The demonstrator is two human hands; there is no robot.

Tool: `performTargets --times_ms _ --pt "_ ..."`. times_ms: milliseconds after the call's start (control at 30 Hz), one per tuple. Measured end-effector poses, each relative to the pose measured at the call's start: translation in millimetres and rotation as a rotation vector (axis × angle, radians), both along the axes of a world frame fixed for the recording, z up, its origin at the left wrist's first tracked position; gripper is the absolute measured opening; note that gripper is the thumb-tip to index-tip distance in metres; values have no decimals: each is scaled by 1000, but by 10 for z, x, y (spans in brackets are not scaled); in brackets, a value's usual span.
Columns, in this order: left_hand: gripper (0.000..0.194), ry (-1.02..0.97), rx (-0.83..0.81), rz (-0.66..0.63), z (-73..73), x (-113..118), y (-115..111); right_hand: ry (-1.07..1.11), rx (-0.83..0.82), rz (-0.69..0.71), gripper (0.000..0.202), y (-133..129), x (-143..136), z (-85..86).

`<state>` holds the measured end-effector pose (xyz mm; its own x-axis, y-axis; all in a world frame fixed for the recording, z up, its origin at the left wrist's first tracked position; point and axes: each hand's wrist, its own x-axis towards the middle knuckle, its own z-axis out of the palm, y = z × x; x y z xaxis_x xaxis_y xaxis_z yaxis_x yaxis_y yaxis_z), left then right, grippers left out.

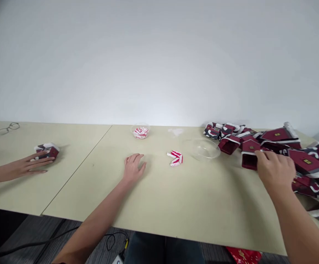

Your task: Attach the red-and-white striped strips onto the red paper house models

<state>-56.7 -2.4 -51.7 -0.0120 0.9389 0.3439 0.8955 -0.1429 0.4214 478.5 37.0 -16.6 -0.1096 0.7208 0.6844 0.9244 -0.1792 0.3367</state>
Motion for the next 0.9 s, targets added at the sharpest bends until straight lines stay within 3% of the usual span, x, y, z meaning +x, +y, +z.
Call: performTargets --times_ms 100,200,300,400,533,633,733,833,900 --pt "42 -64 8 -15 21 -12 18 -39 259 160 21 -134 -178 214" --pt "44 -171 8 -70 70 10 16 -85 402 412 12 -361 -776 433" --pt "46 -343 0 -144 81 29 -27 -86 276 679 10 -585 -1693 514" --pt "53 -543 -10 -230 47 27 -66 -101 120 859 22 -692 -2597 452" --pt "57 -752 -22 -223 -13 34 -59 -134 -55 1074 20 -665 -3330 309" --pt "50 -789 -93 -164 -30 43 -25 -102 -170 1209 21 -557 -3458 223" --pt "40 -755 -153 -138 -31 35 4 122 -208 1243 26 -356 -3275 104" --pt "38 -746 -170 -152 -33 21 23 439 -237 1074 33 -123 -2898 -89" --pt "39 -740 -185 -174 -31 13 41 489 -347 878 29 -10 -2659 -228"
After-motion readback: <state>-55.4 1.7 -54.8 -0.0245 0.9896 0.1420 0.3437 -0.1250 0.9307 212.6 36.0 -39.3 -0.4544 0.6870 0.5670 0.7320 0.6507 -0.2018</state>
